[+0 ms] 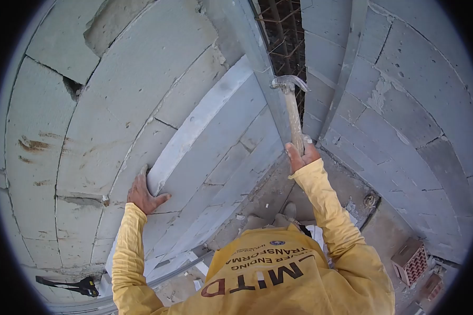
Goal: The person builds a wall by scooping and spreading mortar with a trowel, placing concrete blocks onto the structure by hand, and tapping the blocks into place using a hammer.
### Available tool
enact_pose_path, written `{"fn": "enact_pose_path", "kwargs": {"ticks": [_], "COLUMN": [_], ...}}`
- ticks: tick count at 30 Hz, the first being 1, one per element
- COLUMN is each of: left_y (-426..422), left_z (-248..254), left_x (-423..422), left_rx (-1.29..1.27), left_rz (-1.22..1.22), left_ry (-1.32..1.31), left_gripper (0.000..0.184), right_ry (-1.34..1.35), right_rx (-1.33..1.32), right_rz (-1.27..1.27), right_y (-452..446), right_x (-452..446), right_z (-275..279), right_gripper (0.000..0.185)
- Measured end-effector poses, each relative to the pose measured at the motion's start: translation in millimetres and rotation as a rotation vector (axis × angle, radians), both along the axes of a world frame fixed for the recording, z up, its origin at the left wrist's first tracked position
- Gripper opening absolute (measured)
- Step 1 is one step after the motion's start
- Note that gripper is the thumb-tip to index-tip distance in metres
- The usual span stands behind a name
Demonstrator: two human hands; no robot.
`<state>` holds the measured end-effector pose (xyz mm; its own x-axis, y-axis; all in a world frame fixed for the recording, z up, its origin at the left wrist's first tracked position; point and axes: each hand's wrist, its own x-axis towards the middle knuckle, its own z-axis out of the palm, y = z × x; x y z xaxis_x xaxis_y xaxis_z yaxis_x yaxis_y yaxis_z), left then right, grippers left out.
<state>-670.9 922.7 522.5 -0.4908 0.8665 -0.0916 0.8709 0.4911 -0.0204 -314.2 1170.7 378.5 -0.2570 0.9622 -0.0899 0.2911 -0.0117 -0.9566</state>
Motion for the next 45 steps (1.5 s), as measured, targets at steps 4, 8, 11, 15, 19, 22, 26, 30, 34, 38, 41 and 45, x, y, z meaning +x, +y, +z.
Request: {"fn": "enact_pose_path", "kwargs": {"ticks": [4, 8, 11, 15, 19, 22, 26, 30, 34, 38, 41, 45], "left_y": [9.1, 0.2, 2.6, 0.7, -1.1, 0.8, 2.8, 2.0, 6.0, 36.8, 101.1, 192.6], "left_z": [-22.9, -29.1, -27.4, -30.4, -31.5, -30.5, -27.1, -27.9, -26.0, -3.3, 8.7, -1.8], "left_x": [-8.7, -11.4, -12.7, -17.1, -18.3, -19.5, -17.5, -22.2, -21.6, -3.5, 21.3, 36.7], "left_rx": [0.018, 0.052, 0.087, 0.107, 0.104, 0.094, 0.074, 0.061, 0.033, -0.043, -0.075, -0.075], "left_rz": [0.035, 0.045, -0.011, -0.052, -0.074, -0.085, -0.073, -0.082, -0.066, -0.023, -0.042, -0.162], "left_ry": [0.007, -0.001, -0.008, 0.001, 0.028, 0.015, 0.000, 0.000, -0.033, -0.159, -0.189, -0.184], "left_gripper": [0.106, 0.104, 0.104, 0.103, 0.103, 0.102, 0.102, 0.103, 0.103, 0.104, 0.106, 0.105], "right_ry": [-0.281, -0.582, -0.654, -0.730, -0.857, -0.821, -0.923, -0.953, -0.968, -0.863, -0.882, -0.983], "right_rx": [0.097, -0.023, 0.003, -0.018, 0.116, 0.066, 0.195, 0.242, 0.165, 0.166, 0.090, 0.150], "right_rz": [-0.093, 0.087, 0.236, 0.270, 0.552, 0.512, 0.599, 0.564, 0.567, 0.487, 0.493, 0.568], "right_y": [80.9, 137.9, 177.9, 211.6, 234.7, 253.4, 259.3, 262.2, 263.5, 280.3, 280.3, 289.0], "right_x": [25.7, 30.0, 18.2, -1.1, -5.7, -14.2, -13.3, -14.1, -9.8, -7.2, -8.4, -13.6], "right_z": [-41.9, -8.2, 7.7, 8.2, 13.9, -8.6, 7.2, -7.1, 9.4, -22.1, -16.4, -3.4], "right_gripper": [0.046, 0.047, 0.049, 0.051, 0.052, 0.058, 0.062, 0.063, 0.058, 0.055, 0.056, 0.058]}}
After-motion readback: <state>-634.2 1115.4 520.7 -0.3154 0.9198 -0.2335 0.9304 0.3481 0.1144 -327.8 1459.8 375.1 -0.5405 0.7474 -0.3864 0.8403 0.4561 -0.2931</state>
